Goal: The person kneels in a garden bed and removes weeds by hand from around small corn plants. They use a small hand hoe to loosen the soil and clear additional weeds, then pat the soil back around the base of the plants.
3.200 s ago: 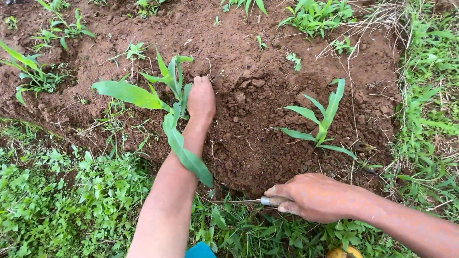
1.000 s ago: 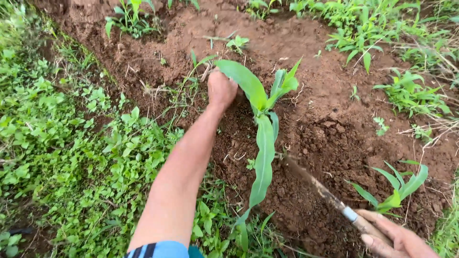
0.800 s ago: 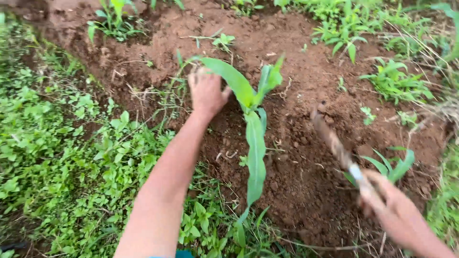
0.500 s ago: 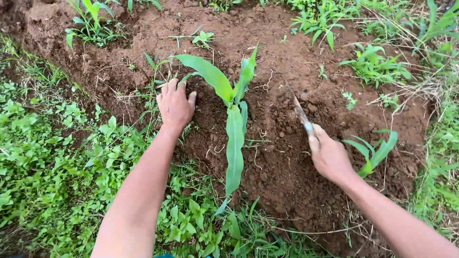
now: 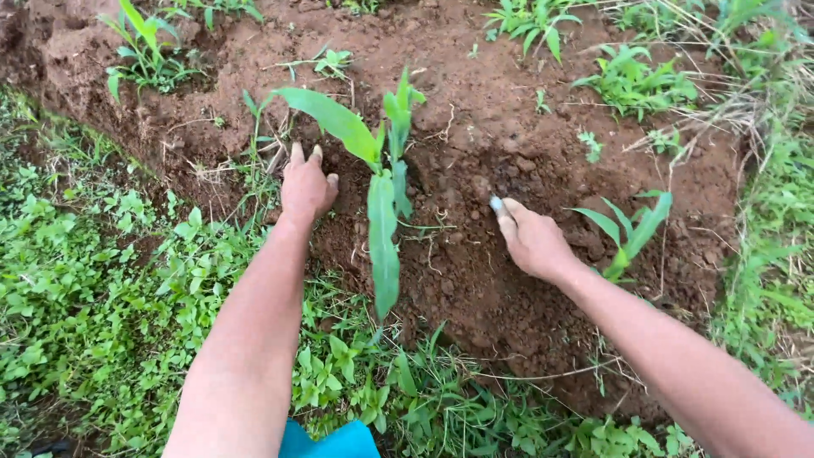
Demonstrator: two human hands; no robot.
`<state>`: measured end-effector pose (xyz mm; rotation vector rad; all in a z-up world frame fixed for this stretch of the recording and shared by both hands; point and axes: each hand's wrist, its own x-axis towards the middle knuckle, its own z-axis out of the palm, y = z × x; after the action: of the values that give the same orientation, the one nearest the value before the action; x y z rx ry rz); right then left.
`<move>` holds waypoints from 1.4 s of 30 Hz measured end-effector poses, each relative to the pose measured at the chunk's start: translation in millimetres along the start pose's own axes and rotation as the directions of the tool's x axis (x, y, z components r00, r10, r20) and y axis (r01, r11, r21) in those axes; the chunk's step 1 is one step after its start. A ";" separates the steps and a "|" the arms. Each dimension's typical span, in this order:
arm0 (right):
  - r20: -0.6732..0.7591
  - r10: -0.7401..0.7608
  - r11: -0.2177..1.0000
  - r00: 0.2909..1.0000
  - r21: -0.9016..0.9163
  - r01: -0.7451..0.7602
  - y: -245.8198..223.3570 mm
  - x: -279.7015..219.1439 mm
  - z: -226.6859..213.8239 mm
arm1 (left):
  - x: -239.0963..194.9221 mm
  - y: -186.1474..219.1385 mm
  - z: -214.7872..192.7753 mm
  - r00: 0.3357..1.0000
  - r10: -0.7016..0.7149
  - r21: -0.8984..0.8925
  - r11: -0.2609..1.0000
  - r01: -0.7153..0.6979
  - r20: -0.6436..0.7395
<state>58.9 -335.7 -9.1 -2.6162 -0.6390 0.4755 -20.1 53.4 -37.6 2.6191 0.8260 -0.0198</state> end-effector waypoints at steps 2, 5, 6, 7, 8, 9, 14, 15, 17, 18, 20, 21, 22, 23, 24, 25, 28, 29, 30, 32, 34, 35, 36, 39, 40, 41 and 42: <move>0.069 0.135 0.952 0.988 0.267 -0.149 -28.4 -23.6 -14.4 | 5.2 -6.3 22.2 1.000 0.014 -0.008 1.000 -0.014 0.004; 0.099 0.128 0.932 0.987 0.328 -0.154 -39.7 -27.1 -15.0 | -11.5 -2.4 20.5 0.999 0.034 -0.040 0.999 -0.033 0.030; 0.052 0.018 0.990 0.998 0.136 -0.025 -36.5 -24.6 -10.2 | -23.7 1.2 17.2 0.997 0.047 -0.057 0.997 -0.043 0.066; 0.065 0.026 0.990 0.998 0.137 -0.035 -41.0 -34.8 -10.7 | -37.0 2.9 12.8 0.996 0.042 -0.057 0.998 -0.037 0.080; 0.034 0.030 0.999 0.999 0.011 -0.031 -46.0 -44.1 -10.9 | -49.4 4.2 8.2 0.995 0.060 -0.050 0.997 -0.056 0.084; -0.017 0.019 0.993 1.000 -0.119 -0.021 -53.1 -44.1 -18.3 | -50.3 10.7 -2.8 0.994 0.088 -0.048 0.995 -0.085 0.067; -0.037 0.051 0.985 0.998 -0.166 -0.057 -67.0 -79.6 -55.7 | -42.7 -10.7 5.3 0.987 0.146 -0.064 0.988 -0.141 0.065; -0.069 0.069 0.994 0.995 -0.084 -0.075 -71.7 -89.9 -66.2 | -44.5 -9.2 2.2 0.985 0.161 -0.073 0.985 -0.156 0.056; -0.034 0.098 0.994 0.995 -0.047 -0.099 -76.2 -119.0 -57.3 | -45.3 -9.7 1.7 0.986 0.159 -0.070 0.985 -0.155 0.054; -0.004 0.120 0.993 0.993 -0.007 -0.120 -78.9 -133.4 -53.6 | -45.5 -9.7 2.1 0.987 0.157 -0.065 0.986 -0.154 0.044; 0.041 0.134 0.990 0.990 -0.048 -0.132 -79.8 -151.4 -30.8 | -42.5 -11.2 3.8 0.989 0.148 -0.095 0.985 -0.144 0.029; 0.085 0.142 0.988 0.986 -0.081 -0.135 -81.1 -160.3 -19.2 | -42.2 -13.9 3.3 0.991 0.135 -0.116 0.984 -0.133 0.008; 0.093 0.143 0.987 0.985 -0.088 -0.135 -70.6 -157.6 -4.9 | -46.3 -12.7 4.8 0.992 0.128 -0.122 0.985 -0.125 0.013; 0.065 0.111 0.994 0.992 -0.032 -0.109 -60.5 -153.2 9.4 | -46.2 -9.6 3.3 0.993 0.116 -0.123 0.986 -0.114 0.007; 0.034 0.080 0.996 0.996 0.023 -0.081 -49.9 -149.4 23.1 | -46.7 -5.8 1.7 0.995 0.104 -0.124 0.987 -0.103 0.000; 0.037 0.084 0.996 0.996 0.016 -0.084 -63.5 -147.1 16.1 | -45.7 -7.7 7.4 0.995 0.103 -0.130 0.986 -0.102 0.004; 0.049 0.074 0.983 0.996 0.163 -0.082 -98.9 -132.4 1.6 | -39.0 -4.7 19.1 0.994 0.100 -0.038 0.994 -0.102 -0.046; 0.094 0.137 0.975 0.986 0.161 -0.151 -109.7 -125.3 6.0 | -38.9 -5.7 19.7 0.995 0.095 -0.032 0.995 -0.096 -0.045; 0.138 0.199 0.963 0.970 0.155 -0.220 -120.5 -118.3 10.2 | -38.9 -6.7 20.3 0.995 0.089 -0.026 0.996 -0.090 -0.044; 0.113 0.238 0.938 0.965 0.231 -0.258 -99.6 -104.6 33.9 | -35.6 -9.1 18.6 0.994 0.108 -0.051 0.993 -0.110 -0.030; 0.107 0.265 0.919 0.958 0.274 -0.285 -104.5 -101.4 39.4 | -33.7 -15.2 23.1 0.995 0.097 -0.101 0.990 -0.098 -0.015; 0.079 0.292 0.863 0.953 0.409 -0.298 -121.2 -107.8 36.3 | -32.4 -19.9 26.3 0.994 0.110 -0.104 0.988 -0.112 -0.026; 0.054 0.323 0.789 0.945 0.536 -0.300 -137.0 -113.7 32.4 | -30.8 -23.4 29.9 0.992 0.123 -0.107 0.986 -0.127 -0.037; 0.040 0.309 0.802 0.950 0.526 -0.283 -165.3 -121.1 12.9 | -41.9 -5.3 3.4 0.997 0.079 -0.140 0.987 -0.074 0.027; 0.019 0.308 0.803 0.951 0.532 -0.270 -164.5 -121.9 13.1 | -41.4 -3.3 -0.6 0.995 0.095 -0.141 0.986 -0.092 0.012; 0.014 0.287 0.847 0.958 0.464 -0.261 -162.7 -125.6 14.2 | -45.5 -2.9 -1.2 0.996 0.083 -0.130 0.988 -0.077 0.039; 0.012 0.268 0.885 0.963 0.393 -0.251 -160.7 -128.3 16.3 | -48.7 -3.1 -0.9 0.995 0.070 -0.119 0.991 -0.062 0.065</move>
<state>-113.1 -263.9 79.3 -2.3230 -0.1513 0.5603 -62.1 29.3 -31.6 2.5189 0.6953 -0.0420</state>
